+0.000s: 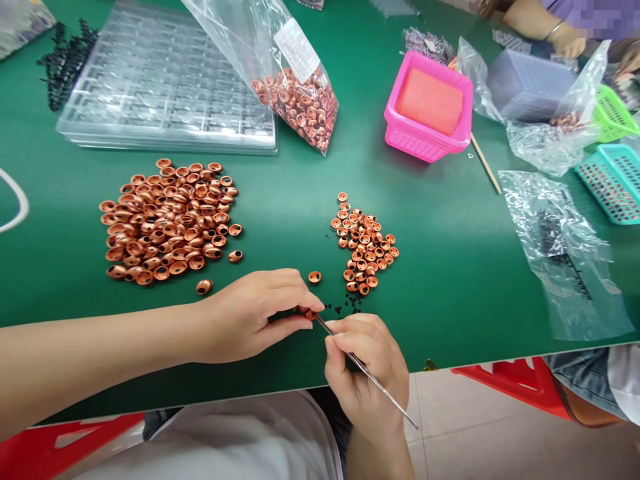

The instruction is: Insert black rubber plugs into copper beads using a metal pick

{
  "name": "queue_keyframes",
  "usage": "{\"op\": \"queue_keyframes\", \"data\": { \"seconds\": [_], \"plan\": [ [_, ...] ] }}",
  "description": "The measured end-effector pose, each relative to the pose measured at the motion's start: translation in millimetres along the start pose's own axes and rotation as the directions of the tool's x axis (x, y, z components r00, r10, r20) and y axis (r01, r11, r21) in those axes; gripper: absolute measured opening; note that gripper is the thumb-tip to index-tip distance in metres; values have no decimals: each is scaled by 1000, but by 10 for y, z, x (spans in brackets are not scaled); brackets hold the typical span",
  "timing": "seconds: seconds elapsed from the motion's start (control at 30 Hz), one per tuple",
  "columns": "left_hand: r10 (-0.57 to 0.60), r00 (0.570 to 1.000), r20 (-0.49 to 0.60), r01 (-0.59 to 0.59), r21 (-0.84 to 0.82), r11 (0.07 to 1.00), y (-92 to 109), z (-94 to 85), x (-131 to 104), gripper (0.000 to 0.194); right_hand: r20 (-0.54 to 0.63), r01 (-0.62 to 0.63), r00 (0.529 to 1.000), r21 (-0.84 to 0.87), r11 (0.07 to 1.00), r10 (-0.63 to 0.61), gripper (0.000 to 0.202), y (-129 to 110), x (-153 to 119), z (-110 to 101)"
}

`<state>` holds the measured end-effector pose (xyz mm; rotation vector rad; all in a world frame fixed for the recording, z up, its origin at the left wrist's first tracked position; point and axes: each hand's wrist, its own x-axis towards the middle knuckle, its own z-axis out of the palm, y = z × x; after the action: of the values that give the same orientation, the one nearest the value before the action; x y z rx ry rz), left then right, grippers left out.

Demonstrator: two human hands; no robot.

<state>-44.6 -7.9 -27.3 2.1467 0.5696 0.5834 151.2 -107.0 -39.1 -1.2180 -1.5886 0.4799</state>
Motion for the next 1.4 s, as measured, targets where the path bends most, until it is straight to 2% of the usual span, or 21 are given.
{"op": "queue_keyframes", "data": {
  "seconds": [0.4, 0.7, 1.13, 1.4],
  "plan": [
    [-11, 1000, 6, 11, -2, 1000, -5, -7, 2, 12, 47, 41, 998, -38, 998, -39, 38, -4, 14, -33],
    [-44, 999, 15, 44, -8, 999, 6, -18, 10, 12, 15, 35, 999, -19, 999, -34, 36, -8, -7, -21],
    [-26, 1000, 2, 26, -18, 999, 1, -16, 9, 13, 11, 6, 1000, 3, 1000, -6, 37, -17, -7, -10],
    [-3, 1000, -20, 2, -13, 1000, -9, -5, -4, 13, 48, 20, 999, -19, 1000, -19, 40, -8, -13, -34]
  ]
}}
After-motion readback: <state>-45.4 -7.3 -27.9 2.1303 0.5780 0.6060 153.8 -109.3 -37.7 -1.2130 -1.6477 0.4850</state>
